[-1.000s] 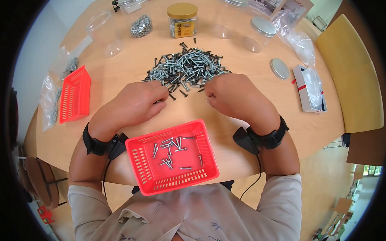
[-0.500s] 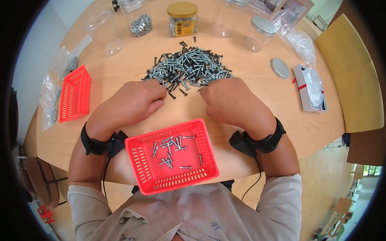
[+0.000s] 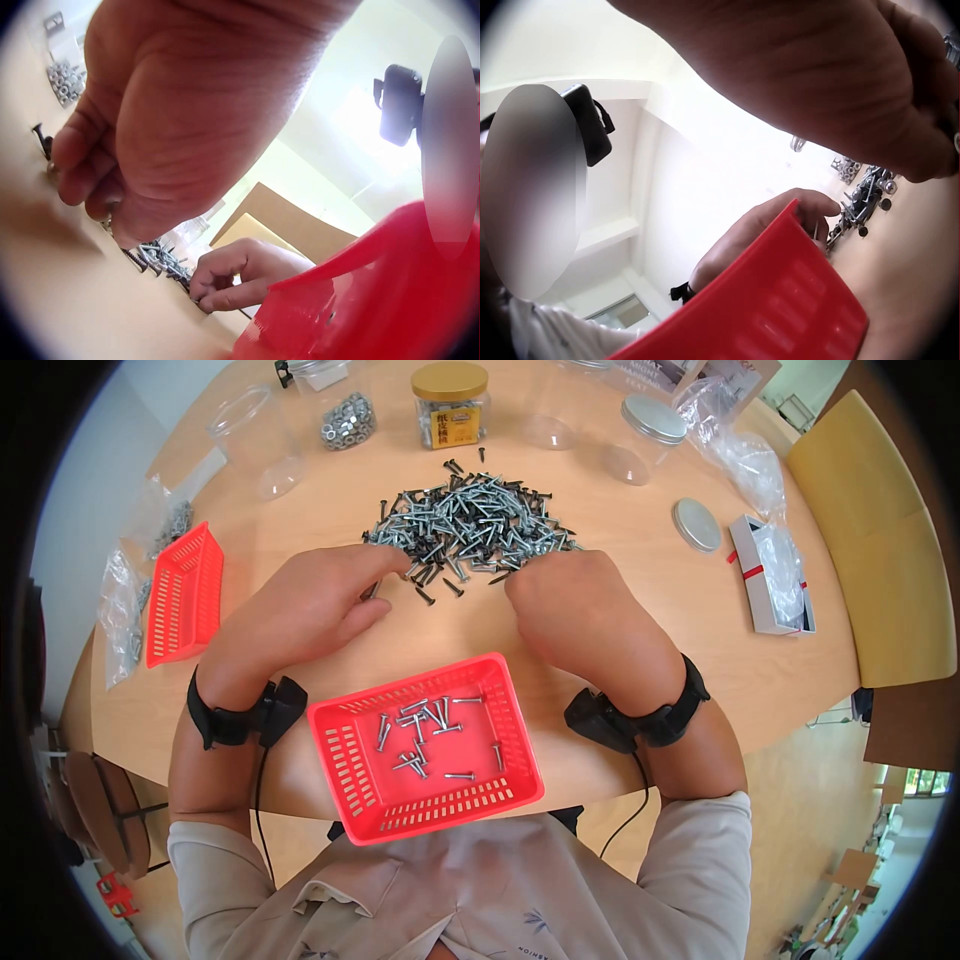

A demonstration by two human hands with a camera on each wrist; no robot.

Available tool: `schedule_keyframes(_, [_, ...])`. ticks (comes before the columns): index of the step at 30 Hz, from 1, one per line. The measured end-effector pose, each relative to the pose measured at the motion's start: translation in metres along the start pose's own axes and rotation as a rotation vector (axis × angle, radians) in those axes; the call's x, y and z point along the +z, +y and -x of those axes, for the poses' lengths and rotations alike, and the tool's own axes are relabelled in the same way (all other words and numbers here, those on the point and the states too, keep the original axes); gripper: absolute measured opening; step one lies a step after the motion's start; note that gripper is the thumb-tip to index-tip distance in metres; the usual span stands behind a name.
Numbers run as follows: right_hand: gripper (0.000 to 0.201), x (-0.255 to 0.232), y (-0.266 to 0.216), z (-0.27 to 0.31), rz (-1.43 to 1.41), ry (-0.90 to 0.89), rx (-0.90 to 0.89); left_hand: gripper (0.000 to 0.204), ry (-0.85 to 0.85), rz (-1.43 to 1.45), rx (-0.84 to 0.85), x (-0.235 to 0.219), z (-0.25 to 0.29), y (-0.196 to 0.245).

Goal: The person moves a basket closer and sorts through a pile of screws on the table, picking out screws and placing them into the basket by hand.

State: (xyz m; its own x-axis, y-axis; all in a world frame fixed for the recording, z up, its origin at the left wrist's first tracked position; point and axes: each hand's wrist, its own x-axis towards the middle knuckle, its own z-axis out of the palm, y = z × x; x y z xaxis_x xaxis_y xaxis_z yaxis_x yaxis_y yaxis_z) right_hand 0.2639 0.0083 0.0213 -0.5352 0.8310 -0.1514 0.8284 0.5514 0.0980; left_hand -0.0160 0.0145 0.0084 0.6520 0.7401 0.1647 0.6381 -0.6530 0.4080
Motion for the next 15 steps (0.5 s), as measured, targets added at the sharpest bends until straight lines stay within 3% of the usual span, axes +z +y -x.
schedule_keyframes(11, [0.011,-0.002,-0.003,0.006,0.085,0.032,0.019,0.041,0.042,0.009,0.034,-0.028,0.005,0.022])
schedule_keyframes(15, [0.011,0.003,-0.002,0.005,0.082,0.089,-0.03,0.045,-0.014,0.042,0.059,-0.037,0.011,0.039])
